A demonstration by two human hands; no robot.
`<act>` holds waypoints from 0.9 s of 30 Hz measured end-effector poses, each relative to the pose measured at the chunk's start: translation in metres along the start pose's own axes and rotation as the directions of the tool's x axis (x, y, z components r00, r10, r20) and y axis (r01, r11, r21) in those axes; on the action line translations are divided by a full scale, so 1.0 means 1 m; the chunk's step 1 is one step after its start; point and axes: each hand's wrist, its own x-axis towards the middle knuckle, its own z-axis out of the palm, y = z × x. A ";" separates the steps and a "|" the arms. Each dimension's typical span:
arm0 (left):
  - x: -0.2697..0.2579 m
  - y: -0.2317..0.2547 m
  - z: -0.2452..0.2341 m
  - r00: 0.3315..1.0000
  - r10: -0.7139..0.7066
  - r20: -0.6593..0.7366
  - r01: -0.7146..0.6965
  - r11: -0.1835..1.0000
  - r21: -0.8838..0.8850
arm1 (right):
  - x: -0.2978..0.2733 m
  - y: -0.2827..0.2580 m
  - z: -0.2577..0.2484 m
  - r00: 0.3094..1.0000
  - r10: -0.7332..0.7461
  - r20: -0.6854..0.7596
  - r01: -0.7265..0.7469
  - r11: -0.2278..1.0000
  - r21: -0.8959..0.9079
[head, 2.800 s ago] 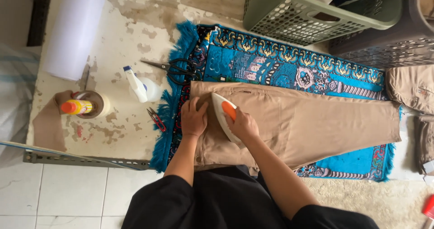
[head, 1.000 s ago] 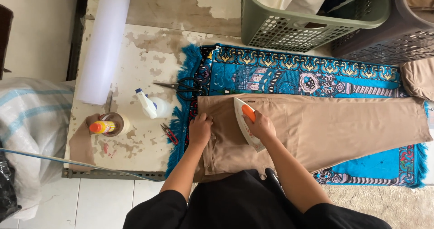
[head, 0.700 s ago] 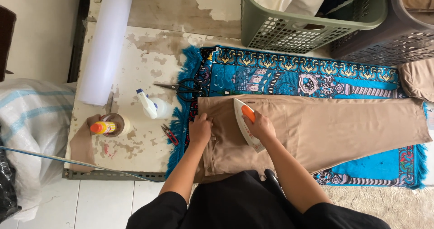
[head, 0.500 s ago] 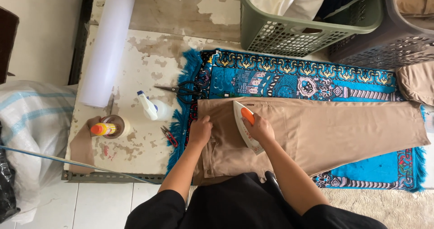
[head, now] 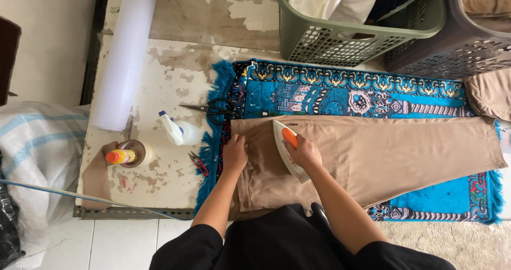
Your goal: The person irons a pair of beige trousers laid on a patterned blue mat, using a handheld iron to smooth the fabric. After ironing, the person folds the trousers and places them on a stack of similar trousers.
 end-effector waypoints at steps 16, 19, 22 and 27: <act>0.016 -0.028 0.009 0.995 -0.099 -0.026 0.085 0.941 -0.326 | 0.011 0.001 0.004 0.999 -0.019 0.036 0.020 0.999 -0.043; 0.004 -0.023 0.005 0.985 -0.145 -0.096 0.097 0.915 -0.393 | 0.001 -0.010 -0.001 0.997 -0.043 0.068 0.048 0.996 -0.080; 0.001 -0.022 0.011 0.968 -0.175 -0.181 0.077 0.889 -0.451 | -0.014 -0.027 -0.013 0.987 -0.087 0.132 0.097 0.992 -0.077; -0.005 -0.025 0.017 0.949 -0.202 -0.243 0.054 0.861 -0.506 | -0.005 -0.007 0.014 0.938 -0.278 0.209 0.323 0.918 -0.230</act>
